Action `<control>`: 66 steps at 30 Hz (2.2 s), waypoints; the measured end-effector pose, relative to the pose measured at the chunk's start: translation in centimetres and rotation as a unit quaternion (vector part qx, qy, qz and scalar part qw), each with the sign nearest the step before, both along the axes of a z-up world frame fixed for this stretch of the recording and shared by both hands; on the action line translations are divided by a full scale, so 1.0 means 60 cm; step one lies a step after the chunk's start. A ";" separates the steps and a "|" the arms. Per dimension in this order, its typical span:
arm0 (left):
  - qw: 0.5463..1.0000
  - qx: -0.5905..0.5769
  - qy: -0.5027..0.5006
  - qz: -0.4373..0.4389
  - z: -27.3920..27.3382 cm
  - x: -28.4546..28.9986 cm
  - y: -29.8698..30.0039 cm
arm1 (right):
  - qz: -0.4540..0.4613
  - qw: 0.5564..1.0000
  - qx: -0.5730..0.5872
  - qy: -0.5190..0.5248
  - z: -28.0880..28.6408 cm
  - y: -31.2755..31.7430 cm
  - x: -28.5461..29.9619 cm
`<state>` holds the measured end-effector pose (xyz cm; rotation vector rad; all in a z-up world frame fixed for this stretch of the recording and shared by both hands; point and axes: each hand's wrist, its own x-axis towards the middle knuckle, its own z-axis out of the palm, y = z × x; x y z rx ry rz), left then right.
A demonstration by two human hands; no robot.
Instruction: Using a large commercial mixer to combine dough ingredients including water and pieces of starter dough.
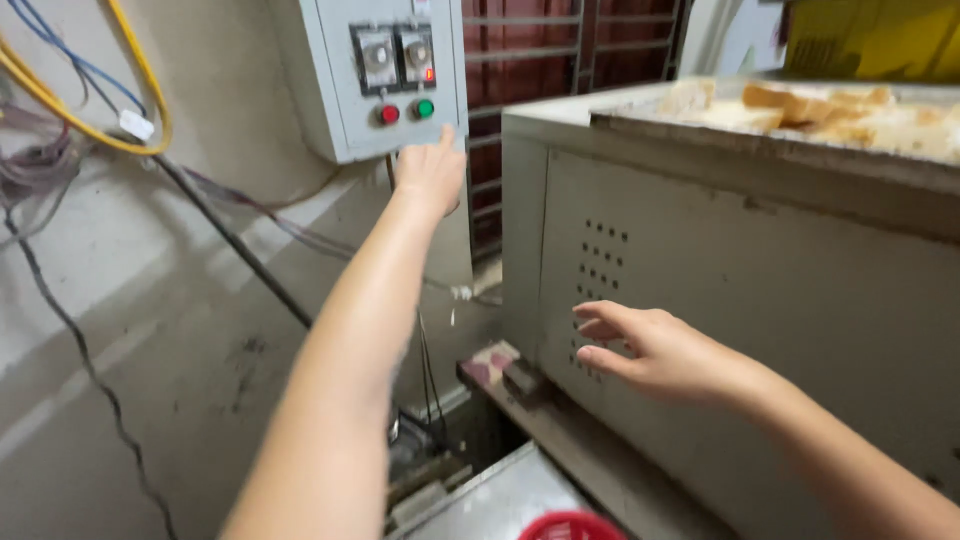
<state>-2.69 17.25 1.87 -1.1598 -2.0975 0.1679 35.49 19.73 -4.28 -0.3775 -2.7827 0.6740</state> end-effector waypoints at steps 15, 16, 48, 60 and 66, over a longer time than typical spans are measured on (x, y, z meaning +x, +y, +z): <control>0.893 -0.009 -0.348 -0.283 -0.324 0.358 -0.530 | -0.170 0.918 -0.236 -0.270 -0.374 -0.086 0.233; 0.891 -0.014 -0.351 -0.288 -0.346 0.370 -0.565 | -0.175 0.915 -0.241 -0.271 -0.383 -0.102 0.241; 0.782 0.143 -0.602 -0.080 -0.472 0.673 -0.833 | -0.113 0.775 -0.621 -0.025 -0.321 -0.314 0.436; 0.796 0.181 -0.480 -0.321 -0.513 0.709 -0.642 | -0.236 0.772 -0.590 -0.009 -0.331 -0.414 0.641; 0.806 0.197 -0.424 -0.362 -0.572 0.660 -0.536 | -0.308 0.753 -0.581 0.007 -0.380 -0.457 0.661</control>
